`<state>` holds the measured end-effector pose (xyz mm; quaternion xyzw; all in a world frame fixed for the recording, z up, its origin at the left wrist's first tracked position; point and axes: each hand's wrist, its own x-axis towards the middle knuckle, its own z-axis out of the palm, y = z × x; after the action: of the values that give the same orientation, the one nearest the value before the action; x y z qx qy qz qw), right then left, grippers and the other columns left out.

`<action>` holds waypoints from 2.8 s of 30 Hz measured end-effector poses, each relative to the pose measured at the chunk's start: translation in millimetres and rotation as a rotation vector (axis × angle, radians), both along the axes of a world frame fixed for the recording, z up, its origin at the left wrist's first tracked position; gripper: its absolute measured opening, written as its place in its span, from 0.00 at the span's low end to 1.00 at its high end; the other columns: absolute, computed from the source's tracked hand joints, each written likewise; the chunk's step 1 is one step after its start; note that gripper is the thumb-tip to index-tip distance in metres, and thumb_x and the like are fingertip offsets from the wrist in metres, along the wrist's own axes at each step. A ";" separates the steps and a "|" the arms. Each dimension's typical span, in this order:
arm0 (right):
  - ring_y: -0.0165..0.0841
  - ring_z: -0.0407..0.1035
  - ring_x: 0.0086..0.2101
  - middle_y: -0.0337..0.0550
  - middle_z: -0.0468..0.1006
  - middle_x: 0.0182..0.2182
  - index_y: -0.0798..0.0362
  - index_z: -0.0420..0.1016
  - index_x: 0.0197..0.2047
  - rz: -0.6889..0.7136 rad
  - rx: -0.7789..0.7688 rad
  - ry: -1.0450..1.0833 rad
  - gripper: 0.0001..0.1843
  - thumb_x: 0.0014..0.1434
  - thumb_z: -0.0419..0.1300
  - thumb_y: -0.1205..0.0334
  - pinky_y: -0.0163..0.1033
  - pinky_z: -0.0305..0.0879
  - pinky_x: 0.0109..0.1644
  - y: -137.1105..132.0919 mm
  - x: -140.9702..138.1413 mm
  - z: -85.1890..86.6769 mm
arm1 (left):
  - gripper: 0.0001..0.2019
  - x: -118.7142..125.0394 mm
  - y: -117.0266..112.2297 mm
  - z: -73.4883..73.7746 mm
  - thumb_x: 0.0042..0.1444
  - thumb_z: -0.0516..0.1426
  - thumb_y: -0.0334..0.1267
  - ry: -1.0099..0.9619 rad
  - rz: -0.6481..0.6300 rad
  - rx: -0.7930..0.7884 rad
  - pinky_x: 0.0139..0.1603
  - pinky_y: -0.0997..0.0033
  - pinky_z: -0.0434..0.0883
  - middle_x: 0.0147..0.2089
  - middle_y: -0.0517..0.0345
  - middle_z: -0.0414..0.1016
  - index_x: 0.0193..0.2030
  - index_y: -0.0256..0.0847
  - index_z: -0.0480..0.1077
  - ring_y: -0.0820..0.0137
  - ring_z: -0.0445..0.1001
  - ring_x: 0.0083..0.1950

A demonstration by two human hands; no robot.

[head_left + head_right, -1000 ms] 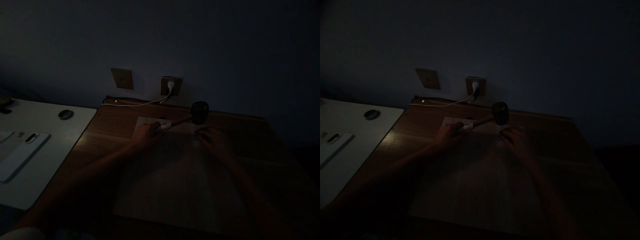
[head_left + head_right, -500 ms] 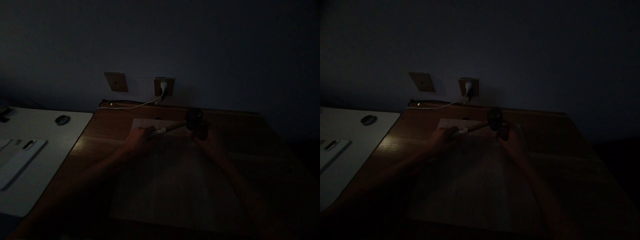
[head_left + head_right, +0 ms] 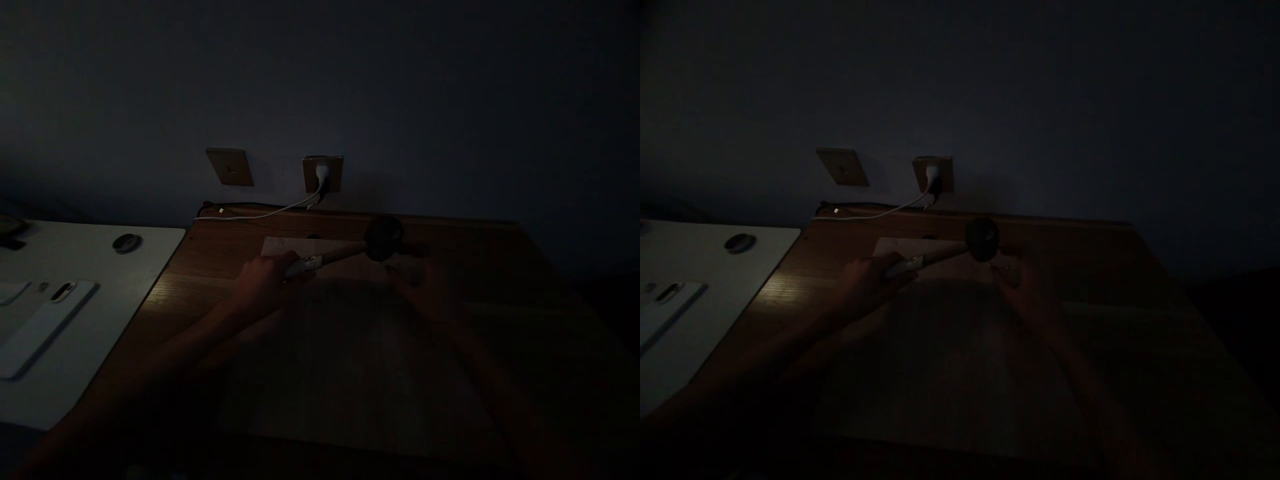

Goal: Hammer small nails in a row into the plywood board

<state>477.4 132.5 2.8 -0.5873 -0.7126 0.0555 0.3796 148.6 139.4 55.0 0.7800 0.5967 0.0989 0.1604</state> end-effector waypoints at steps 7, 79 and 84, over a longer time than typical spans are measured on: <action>0.44 0.79 0.48 0.48 0.83 0.45 0.48 0.80 0.51 0.480 -0.043 -0.224 0.09 0.68 0.62 0.64 0.52 0.78 0.54 -22.9 -51.9 7.0 | 0.27 -29.7 2.2 -9.3 0.63 0.52 0.65 -0.139 0.110 -0.066 0.30 0.70 0.59 0.29 0.58 0.76 0.43 0.43 0.78 0.66 0.74 0.29; 0.59 0.71 0.63 0.60 0.76 0.63 0.48 0.70 0.67 0.094 -0.068 -0.170 0.33 0.60 0.70 0.54 0.66 0.69 0.64 10.3 -9.2 17.1 | 0.20 -15.7 -4.1 -6.9 0.67 0.55 0.58 0.021 -0.015 -0.065 0.34 0.68 0.60 0.38 0.52 0.83 0.50 0.46 0.79 0.61 0.79 0.36; 0.47 0.79 0.47 0.51 0.82 0.45 0.46 0.78 0.51 0.186 0.068 -0.179 0.09 0.70 0.61 0.57 0.53 0.77 0.53 -17.5 -31.0 21.9 | 0.23 -32.2 -11.9 -8.5 0.66 0.54 0.61 -0.130 0.054 -0.111 0.31 0.70 0.59 0.34 0.55 0.81 0.48 0.44 0.78 0.64 0.77 0.32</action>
<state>446.5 115.1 24.7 -0.5082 -0.7966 0.0136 0.3272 116.4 127.5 46.5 0.7455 0.6105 0.1203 0.2389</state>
